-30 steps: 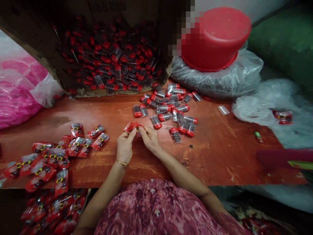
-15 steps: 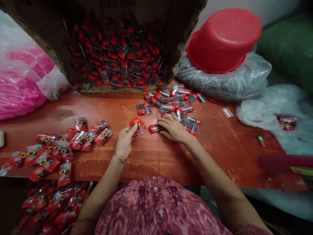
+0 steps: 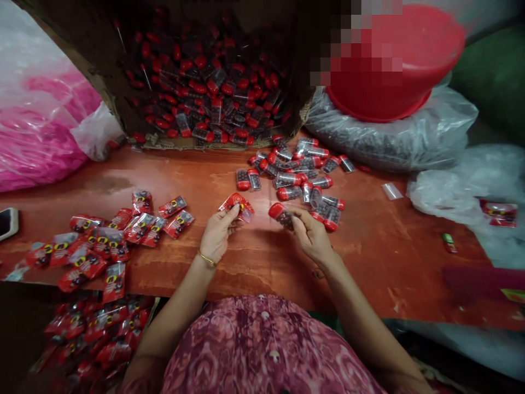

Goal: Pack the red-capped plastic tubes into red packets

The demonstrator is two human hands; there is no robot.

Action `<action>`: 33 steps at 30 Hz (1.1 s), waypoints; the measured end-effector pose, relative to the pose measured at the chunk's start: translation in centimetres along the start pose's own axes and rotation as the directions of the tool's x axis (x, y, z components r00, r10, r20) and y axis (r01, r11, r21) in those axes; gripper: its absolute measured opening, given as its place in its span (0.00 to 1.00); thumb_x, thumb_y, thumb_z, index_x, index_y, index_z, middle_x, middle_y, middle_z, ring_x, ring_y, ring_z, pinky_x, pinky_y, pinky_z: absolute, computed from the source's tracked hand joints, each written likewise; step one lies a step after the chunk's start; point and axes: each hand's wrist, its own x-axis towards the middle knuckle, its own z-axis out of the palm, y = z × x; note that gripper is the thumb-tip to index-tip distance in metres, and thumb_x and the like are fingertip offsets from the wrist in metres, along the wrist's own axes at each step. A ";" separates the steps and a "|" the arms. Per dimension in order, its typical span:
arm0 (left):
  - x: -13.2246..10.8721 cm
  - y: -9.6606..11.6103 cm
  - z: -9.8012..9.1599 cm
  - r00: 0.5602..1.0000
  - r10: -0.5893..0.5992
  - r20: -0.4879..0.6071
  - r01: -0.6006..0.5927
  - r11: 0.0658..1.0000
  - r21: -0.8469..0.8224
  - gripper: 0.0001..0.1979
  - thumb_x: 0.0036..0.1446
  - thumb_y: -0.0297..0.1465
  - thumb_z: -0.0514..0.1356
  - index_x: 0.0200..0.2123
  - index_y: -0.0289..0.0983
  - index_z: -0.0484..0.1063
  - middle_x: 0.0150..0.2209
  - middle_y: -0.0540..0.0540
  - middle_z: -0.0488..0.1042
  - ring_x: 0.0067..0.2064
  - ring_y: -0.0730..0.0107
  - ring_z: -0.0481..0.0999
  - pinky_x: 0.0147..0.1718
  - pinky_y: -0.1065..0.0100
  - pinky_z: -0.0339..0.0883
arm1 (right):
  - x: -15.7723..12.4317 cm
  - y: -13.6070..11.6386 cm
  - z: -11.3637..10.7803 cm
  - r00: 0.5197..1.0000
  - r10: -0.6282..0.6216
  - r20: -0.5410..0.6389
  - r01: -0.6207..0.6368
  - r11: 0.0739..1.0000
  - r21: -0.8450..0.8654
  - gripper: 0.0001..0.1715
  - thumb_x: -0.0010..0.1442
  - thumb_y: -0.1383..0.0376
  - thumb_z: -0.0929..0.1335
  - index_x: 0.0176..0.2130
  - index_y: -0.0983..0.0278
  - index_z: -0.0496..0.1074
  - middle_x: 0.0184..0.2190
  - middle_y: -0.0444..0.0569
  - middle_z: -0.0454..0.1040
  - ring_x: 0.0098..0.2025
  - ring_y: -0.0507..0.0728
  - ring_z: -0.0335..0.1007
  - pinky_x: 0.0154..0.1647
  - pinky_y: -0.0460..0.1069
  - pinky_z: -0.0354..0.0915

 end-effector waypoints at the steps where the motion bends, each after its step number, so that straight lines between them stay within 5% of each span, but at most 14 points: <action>1: 0.0 0.0 0.2 1.000 -0.001 0.003 0.001 1.000 0.011 0.20 0.30 0.42 0.71 0.22 0.33 0.72 0.20 0.49 0.74 0.22 0.78 0.71 0.22 0.76 0.61 | -0.4 -0.9 -0.1 0.999 0.029 0.014 -0.030 0.996 0.078 0.17 0.64 0.63 0.56 0.44 0.63 0.68 0.33 0.50 0.75 0.31 0.54 0.69 0.32 0.49 0.64; 6: -0.3 -0.4 0.7 0.997 0.073 0.032 -0.076 0.990 0.121 0.20 0.33 0.43 0.69 0.22 0.32 0.74 0.21 0.48 0.75 0.23 0.76 0.70 0.24 0.74 0.63 | -1.0 -4.2 0.3 0.996 0.013 0.086 -0.027 0.988 0.154 0.15 0.62 0.64 0.57 0.38 0.63 0.71 0.26 0.46 0.73 0.25 0.52 0.66 0.26 0.46 0.62; 17: -0.7 -0.2 0.7 0.951 0.302 0.058 -0.304 0.891 0.337 0.15 0.39 0.40 0.67 0.24 0.33 0.78 0.23 0.49 0.76 0.26 0.74 0.70 0.29 0.71 0.64 | -1.5 -3.8 1.4 0.995 0.104 0.009 -0.103 0.972 0.213 0.14 0.61 0.64 0.58 0.38 0.63 0.71 0.28 0.46 0.73 0.27 0.52 0.67 0.28 0.46 0.62; 24: -0.5 -0.7 0.5 0.952 0.292 0.096 -0.306 0.871 0.383 0.15 0.41 0.42 0.66 0.23 0.33 0.77 0.22 0.50 0.75 0.24 0.76 0.67 0.26 0.73 0.61 | -1.9 -4.0 1.8 0.974 0.180 0.136 -0.219 0.901 0.374 0.18 0.62 0.60 0.58 0.33 0.63 0.73 0.24 0.44 0.71 0.24 0.52 0.65 0.25 0.45 0.61; 33: -0.6 -0.6 0.3 0.957 0.251 0.143 -0.287 0.887 0.362 0.15 0.39 0.40 0.67 0.25 0.33 0.78 0.25 0.49 0.76 0.27 0.73 0.70 0.29 0.71 0.63 | -1.7 -4.1 1.8 0.981 0.180 0.065 -0.191 0.904 0.383 0.15 0.61 0.62 0.58 0.35 0.64 0.72 0.26 0.45 0.72 0.26 0.52 0.66 0.27 0.46 0.62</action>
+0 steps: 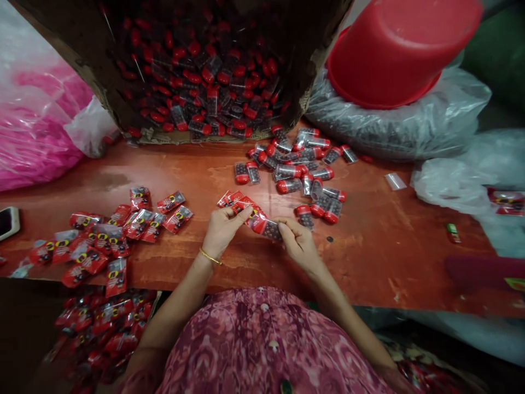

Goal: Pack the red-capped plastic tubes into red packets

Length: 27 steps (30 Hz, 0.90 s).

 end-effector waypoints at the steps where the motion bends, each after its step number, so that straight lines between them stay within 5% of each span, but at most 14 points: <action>1: 0.0 0.0 0.2 1.000 -0.011 0.002 0.011 0.999 -0.046 0.15 0.38 0.39 0.68 0.25 0.33 0.77 0.25 0.49 0.76 0.27 0.73 0.70 0.30 0.71 0.64 | 0.0 0.0 0.1 1.000 0.015 0.007 -0.015 1.000 0.023 0.16 0.62 0.62 0.58 0.35 0.64 0.71 0.25 0.45 0.71 0.25 0.51 0.65 0.26 0.45 0.62; 5: -0.2 -0.7 1.5 0.996 -0.071 -0.046 0.058 0.968 -0.245 0.16 0.30 0.36 0.71 0.24 0.33 0.75 0.24 0.51 0.75 0.26 0.76 0.69 0.31 0.72 0.65 | -0.2 0.4 1.4 0.995 0.096 -0.005 -0.095 0.987 0.128 0.16 0.62 0.59 0.58 0.37 0.65 0.70 0.20 0.41 0.65 0.19 0.49 0.58 0.20 0.45 0.57; 11: -0.9 -1.7 3.1 0.985 -0.139 -0.105 0.082 0.903 -0.422 0.17 0.29 0.33 0.72 0.24 0.32 0.74 0.25 0.50 0.76 0.26 0.76 0.71 0.31 0.72 0.65 | -0.7 1.3 3.5 0.956 0.153 -0.249 -0.114 0.980 0.162 0.16 0.63 0.56 0.58 0.40 0.63 0.68 0.19 0.39 0.61 0.18 0.49 0.56 0.19 0.45 0.56; 16: -1.1 -1.5 3.4 0.986 -0.167 0.000 0.139 0.826 -0.547 0.17 0.31 0.33 0.71 0.25 0.33 0.72 0.25 0.51 0.74 0.27 0.77 0.71 0.31 0.73 0.65 | -0.2 1.1 3.7 0.973 0.195 -0.123 -0.159 0.954 0.256 0.18 0.62 0.53 0.58 0.38 0.62 0.66 0.19 0.39 0.62 0.16 0.48 0.55 0.16 0.45 0.56; 22: -1.0 -1.6 3.2 0.990 -0.113 0.080 0.138 0.847 -0.513 0.16 0.36 0.36 0.70 0.26 0.33 0.71 0.20 0.53 0.71 0.20 0.78 0.66 0.19 0.75 0.60 | 0.4 0.1 4.8 0.958 0.215 -0.191 -0.140 0.928 0.346 0.16 0.62 0.51 0.59 0.37 0.61 0.62 0.19 0.38 0.62 0.16 0.48 0.57 0.17 0.44 0.57; 27: -0.7 -1.3 2.4 0.991 -0.137 -0.012 0.106 0.819 -0.563 0.17 0.36 0.38 0.70 0.27 0.33 0.72 0.24 0.51 0.74 0.24 0.78 0.70 0.23 0.76 0.63 | 0.4 -0.1 4.4 0.982 0.191 0.009 -0.172 0.860 0.481 0.17 0.58 0.51 0.63 0.40 0.61 0.61 0.18 0.36 0.65 0.17 0.47 0.63 0.22 0.44 0.62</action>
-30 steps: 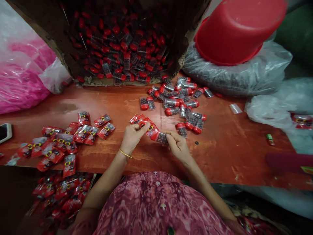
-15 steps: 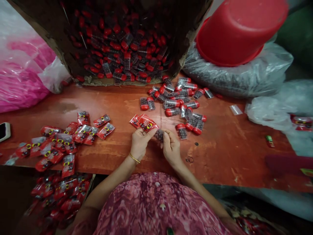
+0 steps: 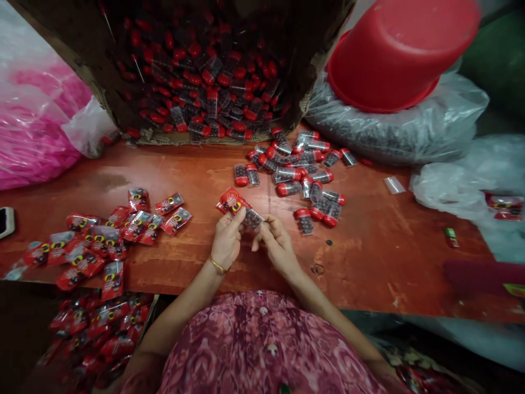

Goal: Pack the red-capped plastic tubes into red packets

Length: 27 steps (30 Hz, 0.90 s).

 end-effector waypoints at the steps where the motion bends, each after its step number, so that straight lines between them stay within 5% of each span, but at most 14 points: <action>1: 0.0 0.0 -0.1 1.000 -0.011 0.005 0.011 1.000 -0.002 0.18 0.35 0.38 0.70 0.27 0.33 0.71 0.24 0.51 0.74 0.24 0.78 0.70 0.22 0.76 0.63 | 0.1 0.0 -0.1 1.000 0.005 0.008 -0.005 1.000 0.000 0.17 0.57 0.51 0.64 0.39 0.61 0.62 0.18 0.35 0.65 0.17 0.47 0.63 0.22 0.44 0.62; 5: -0.5 -0.4 -0.1 0.995 -0.064 0.078 0.065 0.998 -0.007 0.15 0.39 0.37 0.69 0.26 0.33 0.71 0.20 0.53 0.71 0.19 0.79 0.66 0.17 0.76 0.58 | 1.5 0.4 0.4 0.999 0.031 -0.039 -0.032 0.999 -0.025 0.17 0.53 0.52 0.67 0.30 0.61 0.61 0.16 0.35 0.65 0.15 0.47 0.60 0.18 0.43 0.59; 10: -0.5 1.5 -1.4 0.993 -0.096 -0.070 0.090 0.993 -0.079 0.07 0.49 0.32 0.64 0.28 0.33 0.73 0.27 0.47 0.78 0.31 0.73 0.77 0.34 0.72 0.68 | 3.2 0.2 0.8 0.985 -0.153 -0.084 0.109 0.914 -0.390 0.18 0.54 0.52 0.67 0.23 0.62 0.63 0.17 0.39 0.65 0.18 0.48 0.59 0.20 0.43 0.56; 13: 0.5 4.2 -3.7 0.954 0.069 -0.292 -0.126 0.975 -0.180 0.12 0.58 0.36 0.55 0.28 0.36 0.72 0.29 0.49 0.78 0.34 0.76 0.77 0.38 0.73 0.69 | 2.8 -0.6 -1.8 0.944 -0.321 -0.076 0.167 0.664 -0.729 0.18 0.59 0.53 0.62 0.28 0.63 0.68 0.24 0.46 0.71 0.26 0.52 0.65 0.28 0.46 0.60; 15: 1.4 6.0 -5.5 0.856 0.224 -0.466 -0.357 0.908 -0.221 0.14 0.58 0.40 0.54 0.27 0.39 0.72 0.29 0.53 0.78 0.37 0.78 0.77 0.41 0.74 0.68 | 2.0 -0.9 -4.5 0.901 -0.414 -0.131 0.080 0.454 -0.887 0.18 0.61 0.54 0.60 0.33 0.64 0.70 0.30 0.51 0.74 0.32 0.56 0.67 0.35 0.49 0.61; 17: 2.1 7.0 -6.7 0.796 0.325 -0.510 -0.485 0.847 -0.218 0.16 0.56 0.46 0.54 0.27 0.40 0.71 0.32 0.53 0.79 0.43 0.77 0.76 0.44 0.75 0.67 | 1.1 -0.7 -7.3 0.882 -0.433 -0.185 -0.075 0.258 -0.963 0.20 0.61 0.55 0.60 0.37 0.67 0.71 0.33 0.56 0.74 0.36 0.60 0.67 0.37 0.52 0.61; 20: 2.3 6.5 -6.6 0.826 0.359 -0.435 -0.444 0.889 -0.110 0.21 0.50 0.52 0.55 0.30 0.39 0.73 0.35 0.48 0.79 0.44 0.72 0.75 0.45 0.70 0.67 | 0.4 0.5 -9.6 0.906 -0.380 -0.188 -0.173 0.073 -0.982 0.21 0.61 0.56 0.60 0.41 0.69 0.71 0.36 0.59 0.73 0.37 0.62 0.65 0.37 0.53 0.60; 22: 2.2 5.1 -5.5 0.874 0.356 -0.330 -0.320 0.934 0.161 0.20 0.45 0.49 0.61 0.32 0.38 0.74 0.35 0.46 0.79 0.42 0.66 0.76 0.46 0.64 0.67 | 0.5 1.3 -9.7 0.917 -0.377 -0.130 -0.118 0.056 -0.991 0.20 0.62 0.57 0.60 0.44 0.68 0.70 0.39 0.59 0.72 0.39 0.63 0.65 0.38 0.54 0.60; 24: 2.3 3.7 -4.3 0.911 0.399 -0.101 -0.272 0.768 0.579 0.16 0.43 0.43 0.65 0.33 0.39 0.76 0.38 0.43 0.79 0.46 0.59 0.74 0.51 0.57 0.62 | 1.0 2.1 -9.0 0.919 -0.391 -0.050 -0.020 0.080 -0.997 0.20 0.62 0.58 0.60 0.46 0.68 0.69 0.42 0.59 0.72 0.41 0.62 0.64 0.41 0.54 0.60; 27: 3.0 2.2 -3.4 0.875 0.453 0.171 -0.314 0.262 0.913 0.11 0.42 0.36 0.66 0.33 0.42 0.78 0.51 0.42 0.73 0.59 0.48 0.61 0.59 0.47 0.47 | 1.9 2.6 -7.7 0.913 -0.408 0.026 0.082 0.118 -0.990 0.20 0.61 0.59 0.60 0.48 0.67 0.68 0.45 0.60 0.70 0.44 0.63 0.63 0.43 0.56 0.60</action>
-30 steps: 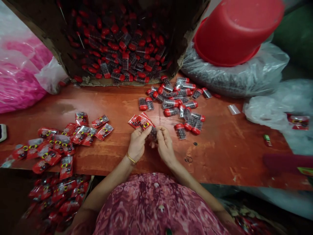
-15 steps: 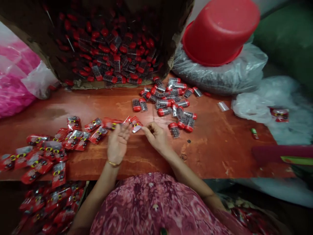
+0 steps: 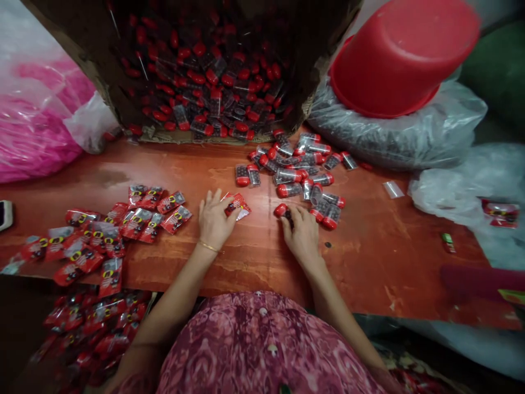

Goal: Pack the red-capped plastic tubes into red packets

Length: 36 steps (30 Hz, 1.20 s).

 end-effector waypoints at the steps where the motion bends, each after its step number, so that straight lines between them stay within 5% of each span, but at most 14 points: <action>1: 0.2 -0.2 0.3 0.999 0.043 0.011 -0.044 0.992 0.121 0.10 0.43 0.35 0.66 0.32 0.43 0.78 0.53 0.43 0.71 0.61 0.47 0.57 0.59 0.45 0.43 | 0.2 -0.3 0.2 1.000 -0.010 -0.008 0.010 1.000 0.015 0.20 0.61 0.59 0.61 0.48 0.67 0.68 0.45 0.60 0.70 0.44 0.63 0.63 0.44 0.56 0.60; 5: 1.1 -1.1 0.7 0.996 0.069 0.052 -0.082 0.948 0.307 0.06 0.48 0.35 0.63 0.31 0.46 0.79 0.51 0.44 0.73 0.61 0.45 0.58 0.57 0.43 0.44 | 0.3 -1.0 0.2 0.997 -0.030 -0.067 0.035 0.997 0.072 0.19 0.60 0.59 0.62 0.47 0.67 0.69 0.46 0.59 0.70 0.46 0.63 0.64 0.46 0.57 0.61; 12: 1.2 -1.0 0.4 0.997 0.080 -0.020 -0.073 0.964 0.257 0.07 0.50 0.35 0.61 0.32 0.43 0.79 0.51 0.41 0.73 0.60 0.46 0.61 0.57 0.42 0.44 | 0.8 -3.6 -0.9 0.996 -0.032 -0.087 0.065 0.908 0.414 0.12 0.60 0.62 0.63 0.40 0.65 0.71 0.41 0.55 0.73 0.43 0.59 0.68 0.47 0.55 0.62; 17: 0.0 0.8 -0.4 0.983 0.167 -0.081 -0.150 0.970 0.189 0.08 0.50 0.37 0.60 0.33 0.43 0.78 0.53 0.42 0.71 0.61 0.49 0.60 0.58 0.42 0.42 | 2.5 -7.4 0.1 0.975 0.108 0.192 -0.220 0.542 0.811 0.20 0.56 0.56 0.67 0.45 0.63 0.69 0.37 0.49 0.74 0.33 0.54 0.69 0.36 0.49 0.66; 21: -1.1 1.9 -0.3 0.989 0.104 -0.106 -0.106 0.994 -0.013 0.13 0.48 0.37 0.63 0.39 0.43 0.76 0.53 0.43 0.71 0.60 0.54 0.62 0.59 0.48 0.46 | 3.9 -8.7 0.7 0.961 0.149 0.233 -0.271 0.333 0.903 0.14 0.56 0.56 0.64 0.32 0.63 0.72 0.27 0.44 0.73 0.29 0.52 0.66 0.32 0.47 0.64; 24: -1.9 2.1 0.2 0.990 -0.139 -0.004 0.127 0.920 -0.371 0.19 0.46 0.40 0.64 0.42 0.38 0.75 0.46 0.41 0.76 0.48 0.59 0.73 0.50 0.59 0.61 | 3.9 -8.5 0.6 0.960 0.203 0.193 -0.258 0.371 0.892 0.16 0.56 0.56 0.63 0.25 0.63 0.68 0.19 0.41 0.65 0.23 0.50 0.59 0.25 0.45 0.58; 27: -2.5 2.6 0.7 0.927 -0.277 0.251 0.374 0.672 -0.639 0.18 0.44 0.42 0.65 0.34 0.34 0.77 0.33 0.43 0.78 0.34 0.68 0.75 0.38 0.67 0.67 | 3.3 -8.3 0.5 0.964 0.227 0.137 -0.229 0.449 0.864 0.20 0.58 0.54 0.62 0.20 0.62 0.61 0.16 0.39 0.57 0.21 0.49 0.53 0.22 0.45 0.52; 30: -2.9 3.4 0.8 0.905 -0.328 0.270 0.412 0.526 -0.744 0.17 0.38 0.40 0.68 0.28 0.33 0.77 0.28 0.46 0.77 0.31 0.73 0.73 0.33 0.72 0.66 | 2.7 -8.6 0.4 0.970 0.213 0.113 -0.205 0.485 0.850 0.21 0.59 0.55 0.60 0.19 0.61 0.59 0.16 0.40 0.57 0.21 0.49 0.53 0.22 0.45 0.53; 36: -2.9 3.8 0.7 0.881 -0.413 0.230 0.422 0.466 -0.778 0.20 0.31 0.41 0.71 0.27 0.34 0.76 0.28 0.47 0.78 0.30 0.73 0.74 0.30 0.72 0.67 | 2.1 -9.6 0.9 0.969 0.207 0.137 -0.215 0.425 0.879 0.15 0.59 0.58 0.61 0.25 0.62 0.65 0.21 0.42 0.65 0.24 0.50 0.59 0.27 0.45 0.59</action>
